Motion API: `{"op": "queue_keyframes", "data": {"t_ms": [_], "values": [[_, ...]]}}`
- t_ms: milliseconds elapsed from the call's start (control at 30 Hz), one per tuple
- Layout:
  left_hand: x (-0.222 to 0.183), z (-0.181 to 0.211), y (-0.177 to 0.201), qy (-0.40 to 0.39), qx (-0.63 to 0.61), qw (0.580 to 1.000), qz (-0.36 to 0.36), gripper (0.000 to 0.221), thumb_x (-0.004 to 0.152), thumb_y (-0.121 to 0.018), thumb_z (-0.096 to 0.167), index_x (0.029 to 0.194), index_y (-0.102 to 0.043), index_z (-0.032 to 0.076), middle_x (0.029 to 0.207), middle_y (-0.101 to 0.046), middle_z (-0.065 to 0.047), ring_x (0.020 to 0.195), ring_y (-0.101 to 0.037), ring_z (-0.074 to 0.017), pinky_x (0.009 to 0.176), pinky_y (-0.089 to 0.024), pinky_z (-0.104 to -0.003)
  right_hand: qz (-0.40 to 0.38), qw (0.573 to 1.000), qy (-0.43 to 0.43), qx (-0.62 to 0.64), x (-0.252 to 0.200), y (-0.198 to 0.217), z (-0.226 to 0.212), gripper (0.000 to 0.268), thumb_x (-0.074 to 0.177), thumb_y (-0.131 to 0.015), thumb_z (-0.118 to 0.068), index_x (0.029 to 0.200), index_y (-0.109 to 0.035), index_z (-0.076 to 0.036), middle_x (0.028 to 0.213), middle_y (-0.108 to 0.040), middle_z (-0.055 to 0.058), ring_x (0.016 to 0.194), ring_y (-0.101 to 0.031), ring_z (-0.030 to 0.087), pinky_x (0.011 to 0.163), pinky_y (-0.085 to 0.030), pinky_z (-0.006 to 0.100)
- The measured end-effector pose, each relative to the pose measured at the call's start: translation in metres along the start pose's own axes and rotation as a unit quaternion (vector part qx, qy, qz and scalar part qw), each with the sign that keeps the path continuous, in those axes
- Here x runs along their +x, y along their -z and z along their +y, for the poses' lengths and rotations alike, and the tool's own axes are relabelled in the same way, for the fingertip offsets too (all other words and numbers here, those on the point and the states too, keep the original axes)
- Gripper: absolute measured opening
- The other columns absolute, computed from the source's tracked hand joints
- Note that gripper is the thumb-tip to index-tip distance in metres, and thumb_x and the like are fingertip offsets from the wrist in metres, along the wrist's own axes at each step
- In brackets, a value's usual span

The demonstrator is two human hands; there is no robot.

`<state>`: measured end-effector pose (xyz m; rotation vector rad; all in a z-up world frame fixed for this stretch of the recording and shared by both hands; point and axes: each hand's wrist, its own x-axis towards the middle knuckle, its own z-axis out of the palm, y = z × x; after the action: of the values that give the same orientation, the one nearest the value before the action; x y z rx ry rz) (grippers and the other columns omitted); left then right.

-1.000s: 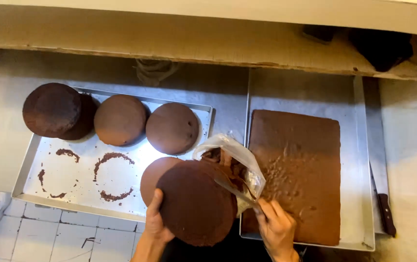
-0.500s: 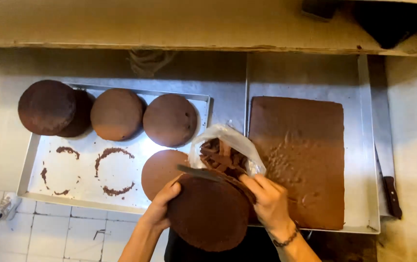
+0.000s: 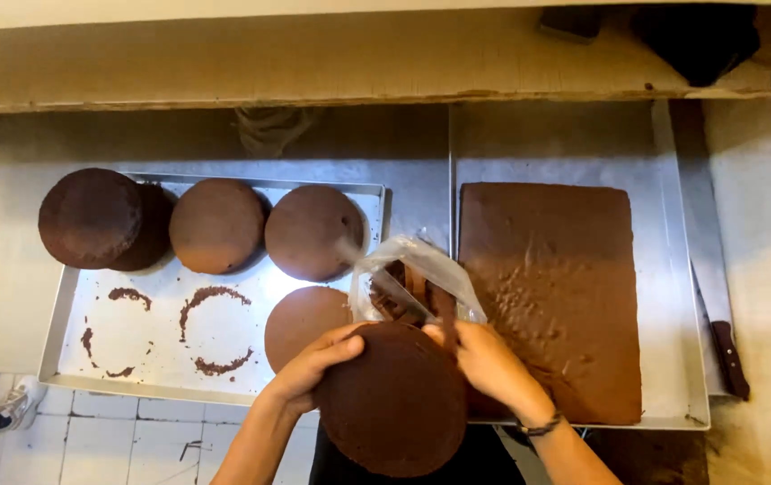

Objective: The person trims the edges and tops of circular chocolate cakes with a long knife.

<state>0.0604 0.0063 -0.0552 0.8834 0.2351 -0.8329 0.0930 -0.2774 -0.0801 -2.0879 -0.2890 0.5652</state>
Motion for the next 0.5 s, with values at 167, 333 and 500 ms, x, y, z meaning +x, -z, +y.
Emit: {"op": "queue_keyframes", "data": {"t_ms": [167, 333, 500], "values": [[-0.026, 0.011, 0.000, -0.045, -0.049, 0.997, 0.049, 0.081, 0.085, -0.071, 0.046, 0.149, -0.049, 0.002, 0.149, -0.058, -0.012, 0.137, -0.053, -0.0241, 0.114, -0.043, -0.038, -0.112, 0.862, -0.271, 0.414, -0.006, 0.009, -0.040, 0.053, 0.103, -0.045, -0.051, 0.110, -0.070, -0.005, 0.065, -0.063, 0.005, 0.036, -0.045, 0.013, 0.035, -0.034, 0.027], [-0.018, -0.077, 0.050, -0.171, -0.226, 0.959, 0.019, 0.088, 0.081, -0.071, 0.054, 0.154, -0.043, 0.013, 0.155, -0.052, -0.009, 0.143, -0.046, -0.0299, 0.117, -0.034, -0.052, -0.076, 0.812, -0.302, 0.494, -0.002, -0.010, -0.053, 0.056, 0.099, -0.042, -0.055, 0.116, -0.069, -0.009, 0.068, -0.065, 0.004, 0.036, -0.045, 0.012, 0.034, -0.033, 0.027], [-0.003, -0.083, 0.029, -0.247, -0.366, 0.891, 0.108, 0.097, 0.078, -0.071, 0.066, 0.151, -0.044, 0.009, 0.150, -0.052, -0.019, 0.135, -0.050, -0.0414, 0.113, -0.039, -0.060, 0.194, 0.980, 0.016, 0.051, -0.024, -0.011, -0.062, 0.032, 0.102, -0.058, -0.035, 0.110, -0.072, -0.007, 0.081, -0.068, 0.011, 0.062, -0.065, 0.023, 0.055, -0.051, 0.033]]}}
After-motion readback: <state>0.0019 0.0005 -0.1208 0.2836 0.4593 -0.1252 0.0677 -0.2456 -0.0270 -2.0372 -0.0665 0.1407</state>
